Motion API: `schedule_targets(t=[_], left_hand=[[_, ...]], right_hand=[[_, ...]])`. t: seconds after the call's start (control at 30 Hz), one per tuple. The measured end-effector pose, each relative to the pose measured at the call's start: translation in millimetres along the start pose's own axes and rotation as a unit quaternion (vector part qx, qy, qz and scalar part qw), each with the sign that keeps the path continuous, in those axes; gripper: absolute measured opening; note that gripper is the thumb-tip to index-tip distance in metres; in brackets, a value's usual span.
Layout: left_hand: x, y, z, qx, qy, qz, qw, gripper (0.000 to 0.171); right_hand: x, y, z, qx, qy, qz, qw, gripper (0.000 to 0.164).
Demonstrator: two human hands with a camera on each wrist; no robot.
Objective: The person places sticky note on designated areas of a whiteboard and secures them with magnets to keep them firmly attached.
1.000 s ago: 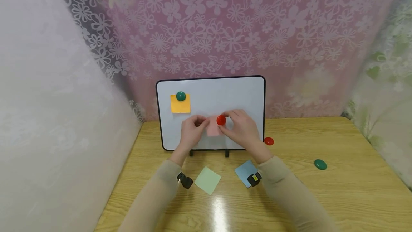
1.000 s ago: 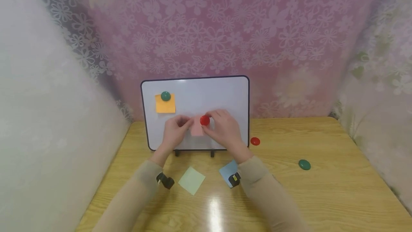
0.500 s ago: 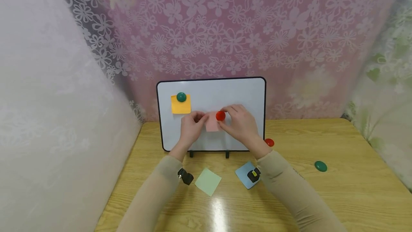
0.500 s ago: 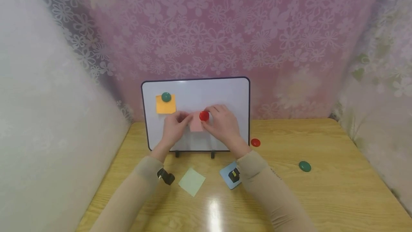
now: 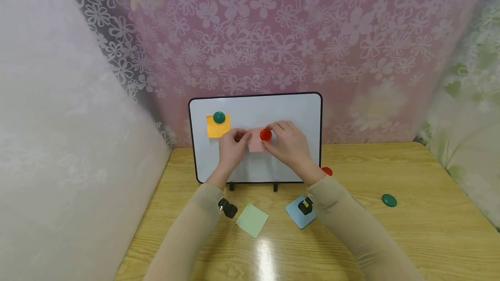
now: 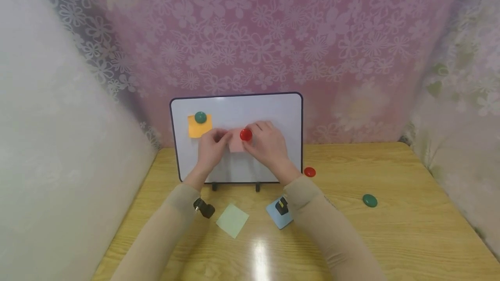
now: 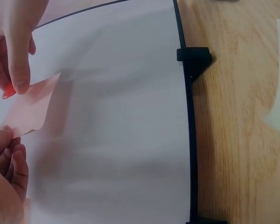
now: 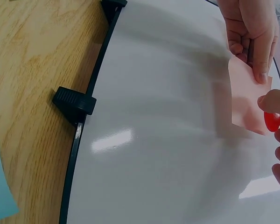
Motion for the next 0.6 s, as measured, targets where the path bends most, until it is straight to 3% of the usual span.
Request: schedule_targets(t=[0.6], left_hand=[[-2.8,20.2,2.2,-0.025,0.022,-0.016,0.9993,0.018]], right_hand=[[0,18,8,-0.009,-0.011,0.019,1.0,0.041]])
Point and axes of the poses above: each hand's wrist, its own y-axis towards the middle knuckle, its own z-axis out of the palm, x = y × z, the point moved 3 cm from there along y, towards the middle knuckle, and after that the axes turned 10 degrees about -x, right-handed, at the moved point
